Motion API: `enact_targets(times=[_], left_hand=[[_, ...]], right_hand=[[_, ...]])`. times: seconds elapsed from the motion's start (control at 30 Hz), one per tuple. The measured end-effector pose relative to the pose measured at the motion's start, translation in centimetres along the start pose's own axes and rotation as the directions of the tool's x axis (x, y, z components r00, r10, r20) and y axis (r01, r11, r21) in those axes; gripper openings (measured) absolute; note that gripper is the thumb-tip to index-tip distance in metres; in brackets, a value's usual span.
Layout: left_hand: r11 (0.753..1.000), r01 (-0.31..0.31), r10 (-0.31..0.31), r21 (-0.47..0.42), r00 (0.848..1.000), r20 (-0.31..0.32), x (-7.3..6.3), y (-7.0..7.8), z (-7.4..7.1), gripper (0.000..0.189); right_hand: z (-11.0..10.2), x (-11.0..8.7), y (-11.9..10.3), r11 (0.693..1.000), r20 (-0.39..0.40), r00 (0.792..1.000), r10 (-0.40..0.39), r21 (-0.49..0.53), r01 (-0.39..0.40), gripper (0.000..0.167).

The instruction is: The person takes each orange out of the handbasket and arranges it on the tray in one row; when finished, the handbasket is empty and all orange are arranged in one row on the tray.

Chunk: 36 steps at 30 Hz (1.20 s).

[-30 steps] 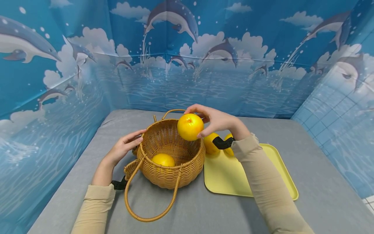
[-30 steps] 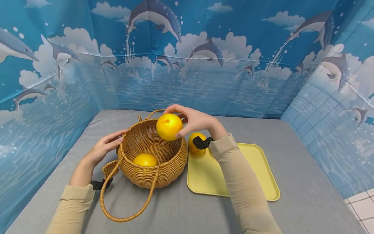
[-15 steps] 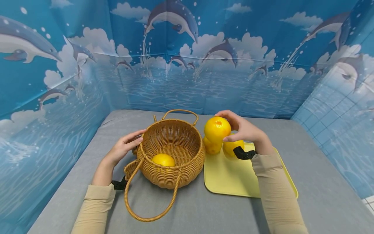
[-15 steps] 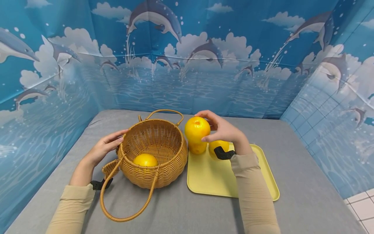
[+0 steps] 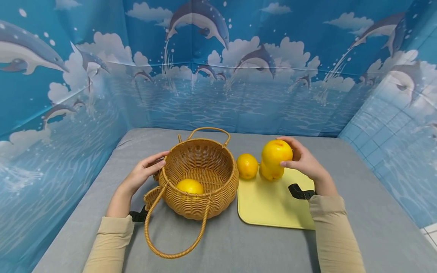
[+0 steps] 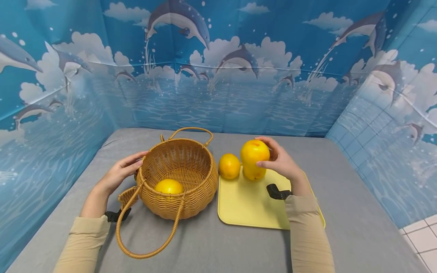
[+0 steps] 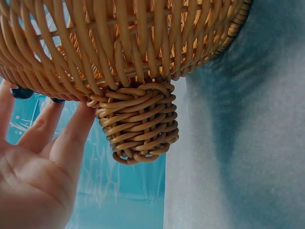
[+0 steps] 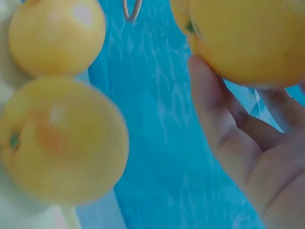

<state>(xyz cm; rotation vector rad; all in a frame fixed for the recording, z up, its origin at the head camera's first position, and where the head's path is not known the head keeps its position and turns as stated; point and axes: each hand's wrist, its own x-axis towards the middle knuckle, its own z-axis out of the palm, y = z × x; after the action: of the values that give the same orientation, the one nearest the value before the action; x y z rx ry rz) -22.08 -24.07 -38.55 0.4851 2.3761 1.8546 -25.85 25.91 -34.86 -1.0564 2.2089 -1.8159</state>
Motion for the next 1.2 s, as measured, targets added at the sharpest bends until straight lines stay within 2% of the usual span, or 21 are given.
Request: enact_targets(times=[0.2, 0.4, 0.87, 1.2], left_hand=[[1.000, 0.004, -0.004, 0.004, 1.000, -0.003, 0.0, -0.1, -0.1, 0.049], [1.000, -0.004, 0.004, -0.009, 1.000, 0.003, -0.1, -0.3, 0.0, 0.047], [1.000, -0.009, 0.009, -0.002, 1.000, 0.007, 0.0, -0.2, 0.0, 0.048], [1.000, -0.013, 0.013, -0.001, 1.000, 0.007, 0.0, -0.2, 0.0, 0.048]], right_hand=[[-0.6, -2.0, 1.1, 1.000, -0.116, 0.993, 0.021, -0.015, -0.023, 0.058], [-1.2, -3.0, 2.4, 0.996, -0.219, 0.974, 0.062, -0.048, -0.074, 0.046], [-2.5, -3.9, 3.1, 0.978, -0.265, 0.952, 0.156, -0.092, -0.185, 0.047], [-3.9, -5.1, 3.3, 0.971, -0.308, 0.928, 0.209, -0.050, -0.235, 0.041]])
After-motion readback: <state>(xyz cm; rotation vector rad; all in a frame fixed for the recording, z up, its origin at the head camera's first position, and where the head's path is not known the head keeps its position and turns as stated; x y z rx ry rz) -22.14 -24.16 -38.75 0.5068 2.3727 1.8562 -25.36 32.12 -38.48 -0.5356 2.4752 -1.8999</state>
